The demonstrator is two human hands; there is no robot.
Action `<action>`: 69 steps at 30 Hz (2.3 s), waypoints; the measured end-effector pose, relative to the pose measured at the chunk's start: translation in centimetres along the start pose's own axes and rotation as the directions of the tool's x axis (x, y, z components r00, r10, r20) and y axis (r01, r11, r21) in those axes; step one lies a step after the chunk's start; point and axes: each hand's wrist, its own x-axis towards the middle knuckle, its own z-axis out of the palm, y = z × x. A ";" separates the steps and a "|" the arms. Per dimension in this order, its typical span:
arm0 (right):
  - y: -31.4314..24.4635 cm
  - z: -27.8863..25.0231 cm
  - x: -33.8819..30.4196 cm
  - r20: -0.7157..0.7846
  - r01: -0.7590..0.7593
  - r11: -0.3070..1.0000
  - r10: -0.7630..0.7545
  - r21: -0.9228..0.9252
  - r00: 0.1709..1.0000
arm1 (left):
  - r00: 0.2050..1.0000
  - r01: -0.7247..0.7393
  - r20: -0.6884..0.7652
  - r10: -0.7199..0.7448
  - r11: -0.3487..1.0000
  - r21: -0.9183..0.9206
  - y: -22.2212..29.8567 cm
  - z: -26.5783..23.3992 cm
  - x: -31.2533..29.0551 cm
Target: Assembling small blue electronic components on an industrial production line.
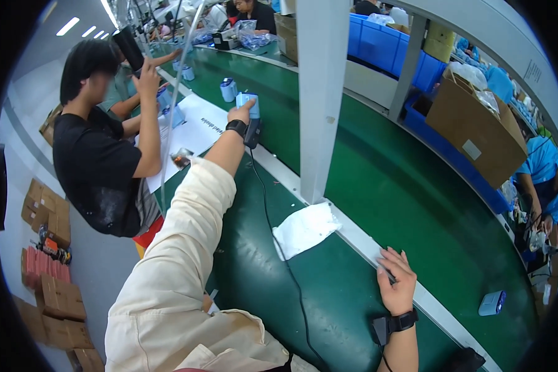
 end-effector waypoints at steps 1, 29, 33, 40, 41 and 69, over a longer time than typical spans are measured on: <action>0.1 0.2 -0.4 -0.002 -0.010 1.000 0.010 0.004 1.000 | 1.000 0.009 -0.010 -0.009 1.000 0.005 -0.1 -0.4 -1.4; -8.4 -3.5 -1.1 0.027 0.054 0.796 -0.088 0.602 0.996 | -0.296 0.741 0.952 0.080 0.648 0.176 -1.1 -6.7 -41.5; -8.7 -4.4 -0.7 0.037 0.171 0.880 -0.208 0.443 0.977 | -0.219 0.751 0.975 0.044 0.646 0.140 -1.2 -7.2 -41.5; -10.0 -4.7 -0.6 0.037 0.281 0.933 -0.297 0.226 0.954 | -0.228 0.727 0.970 0.086 0.678 0.111 -1.3 -7.3 -41.4; -10.1 -4.6 -0.6 0.030 0.251 0.940 -0.265 0.230 0.964 | -0.228 0.729 0.970 0.087 0.675 0.111 -1.2 -7.2 -41.5; -11.0 -1.7 -2.4 0.165 -0.254 0.789 0.194 0.560 0.967 | 0.144 -0.175 0.869 0.473 0.877 -0.448 -0.6 -8.3 -42.0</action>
